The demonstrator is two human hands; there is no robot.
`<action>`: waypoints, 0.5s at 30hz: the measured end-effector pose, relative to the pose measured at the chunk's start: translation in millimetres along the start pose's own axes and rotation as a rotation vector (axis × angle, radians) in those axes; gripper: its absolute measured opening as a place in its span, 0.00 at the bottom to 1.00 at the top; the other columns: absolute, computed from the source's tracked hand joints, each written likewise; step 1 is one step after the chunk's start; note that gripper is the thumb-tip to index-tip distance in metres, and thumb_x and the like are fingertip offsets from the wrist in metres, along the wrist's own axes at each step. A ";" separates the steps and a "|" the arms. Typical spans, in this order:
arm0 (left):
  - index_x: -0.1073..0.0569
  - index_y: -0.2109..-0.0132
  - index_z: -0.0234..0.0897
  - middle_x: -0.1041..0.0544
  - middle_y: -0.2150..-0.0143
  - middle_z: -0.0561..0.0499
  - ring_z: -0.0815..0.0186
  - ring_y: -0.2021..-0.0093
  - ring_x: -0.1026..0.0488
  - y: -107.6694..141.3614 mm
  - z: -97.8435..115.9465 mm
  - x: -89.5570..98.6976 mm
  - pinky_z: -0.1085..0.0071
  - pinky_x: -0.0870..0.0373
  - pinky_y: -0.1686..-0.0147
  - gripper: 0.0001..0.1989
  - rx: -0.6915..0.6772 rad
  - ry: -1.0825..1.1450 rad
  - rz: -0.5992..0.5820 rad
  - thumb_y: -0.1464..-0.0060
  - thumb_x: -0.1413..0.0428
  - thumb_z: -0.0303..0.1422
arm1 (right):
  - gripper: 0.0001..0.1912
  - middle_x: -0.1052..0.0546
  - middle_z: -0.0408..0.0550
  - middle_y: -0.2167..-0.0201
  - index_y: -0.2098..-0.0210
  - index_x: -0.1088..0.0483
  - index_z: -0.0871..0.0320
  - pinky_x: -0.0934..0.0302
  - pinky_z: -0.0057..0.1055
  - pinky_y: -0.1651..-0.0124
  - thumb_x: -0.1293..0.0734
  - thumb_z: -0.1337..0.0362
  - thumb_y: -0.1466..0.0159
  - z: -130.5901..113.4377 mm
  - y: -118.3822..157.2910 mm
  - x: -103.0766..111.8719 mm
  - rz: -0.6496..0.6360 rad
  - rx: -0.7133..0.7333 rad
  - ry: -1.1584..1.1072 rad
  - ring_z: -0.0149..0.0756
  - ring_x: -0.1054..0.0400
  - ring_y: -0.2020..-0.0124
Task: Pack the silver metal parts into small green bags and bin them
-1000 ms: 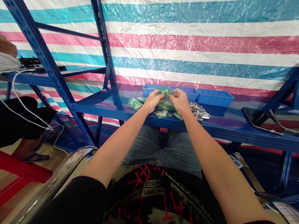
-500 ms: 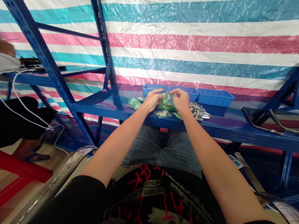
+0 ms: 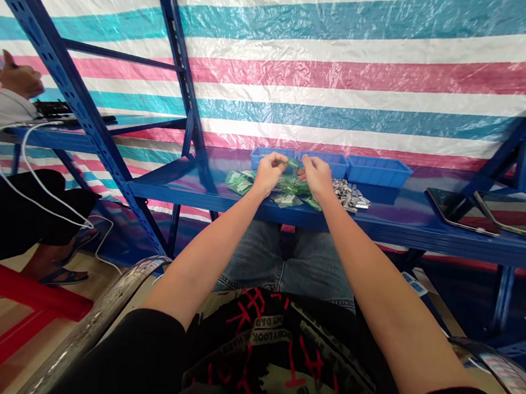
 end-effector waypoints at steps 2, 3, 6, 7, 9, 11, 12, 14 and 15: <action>0.29 0.70 0.35 0.28 0.63 0.50 0.67 0.57 0.32 1.6 3.7 -0.2 0.73 0.38 0.51 0.06 -0.060 -0.035 -0.019 0.51 0.46 0.21 | 0.19 0.30 0.44 0.80 0.67 0.31 0.59 0.40 0.31 0.74 0.36 0.48 0.44 0.2 0.0 -0.2 -0.031 -0.002 -0.027 0.34 0.33 0.78; 0.28 0.71 0.35 0.28 0.63 0.50 0.66 0.55 0.33 2.4 5.1 0.0 0.72 0.39 0.49 0.06 -0.078 -0.055 -0.023 0.52 0.46 0.21 | 0.18 0.30 0.44 0.79 0.67 0.31 0.59 0.39 0.31 0.73 0.34 0.50 0.46 0.3 0.0 0.1 -0.039 0.005 -0.036 0.34 0.33 0.77; 0.27 0.73 0.36 0.28 0.64 0.48 0.62 0.49 0.36 3.9 6.1 0.7 0.70 0.43 0.45 0.10 -0.079 -0.121 -0.024 0.54 0.48 0.18 | 0.20 0.31 0.41 0.78 0.62 0.32 0.58 0.39 0.31 0.72 0.29 0.58 0.53 1.2 -0.8 2.2 -0.025 0.044 -0.053 0.31 0.35 0.77; 0.26 0.74 0.36 0.28 0.64 0.47 0.61 0.48 0.36 4.3 5.4 1.0 0.69 0.43 0.44 0.11 -0.064 -0.141 -0.021 0.55 0.49 0.18 | 0.23 0.32 0.40 0.77 0.60 0.32 0.58 0.40 0.30 0.72 0.29 0.60 0.55 1.8 -1.2 3.0 -0.011 0.059 -0.055 0.30 0.37 0.78; 0.25 0.74 0.35 0.27 0.66 0.47 0.60 0.51 0.34 4.8 3.2 1.3 0.67 0.42 0.45 0.12 -0.015 -0.171 -0.016 0.56 0.50 0.17 | 0.24 0.32 0.39 0.76 0.58 0.33 0.58 0.41 0.30 0.71 0.30 0.62 0.56 3.1 -2.2 3.9 0.011 0.085 -0.055 0.30 0.38 0.77; 0.24 0.72 0.34 0.27 0.69 0.46 0.60 0.56 0.31 5.4 1.6 1.5 0.66 0.38 0.50 0.12 0.048 -0.184 -0.022 0.55 0.51 0.19 | 0.21 0.30 0.42 0.74 0.62 0.32 0.59 0.40 0.31 0.68 0.31 0.62 0.56 3.9 -2.8 3.9 0.019 0.112 -0.049 0.30 0.37 0.74; 0.23 0.71 0.34 0.26 0.70 0.47 0.60 0.59 0.30 5.7 1.5 1.4 0.66 0.37 0.52 0.12 0.076 -0.185 -0.028 0.53 0.51 0.21 | 0.18 0.29 0.43 0.73 0.64 0.32 0.60 0.39 0.32 0.66 0.31 0.62 0.55 3.7 -2.8 3.7 0.015 0.128 -0.044 0.31 0.36 0.72; 0.23 0.69 0.34 0.25 0.69 0.47 0.60 0.62 0.29 6.6 3.0 1.3 0.66 0.35 0.56 0.11 0.120 -0.178 -0.046 0.49 0.51 0.27 | 0.14 0.28 0.45 0.71 0.69 0.31 0.60 0.38 0.33 0.61 0.31 0.62 0.55 2.5 -2.3 3.1 -0.003 0.165 -0.033 0.33 0.34 0.69; 0.23 0.68 0.34 0.24 0.68 0.47 0.60 0.63 0.29 7.0 4.4 1.2 0.66 0.35 0.58 0.12 0.135 -0.172 -0.060 0.46 0.51 0.32 | 0.13 0.28 0.45 0.71 0.70 0.31 0.60 0.38 0.34 0.60 0.31 0.62 0.55 1.5 -1.9 2.9 -0.013 0.183 -0.025 0.33 0.34 0.68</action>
Point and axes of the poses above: each hand's wrist, its own y-axis away from the middle knuckle, its own x-axis out of the back of the hand, z = x × y, the point moved 2 cm from there along -y, towards the middle knuckle
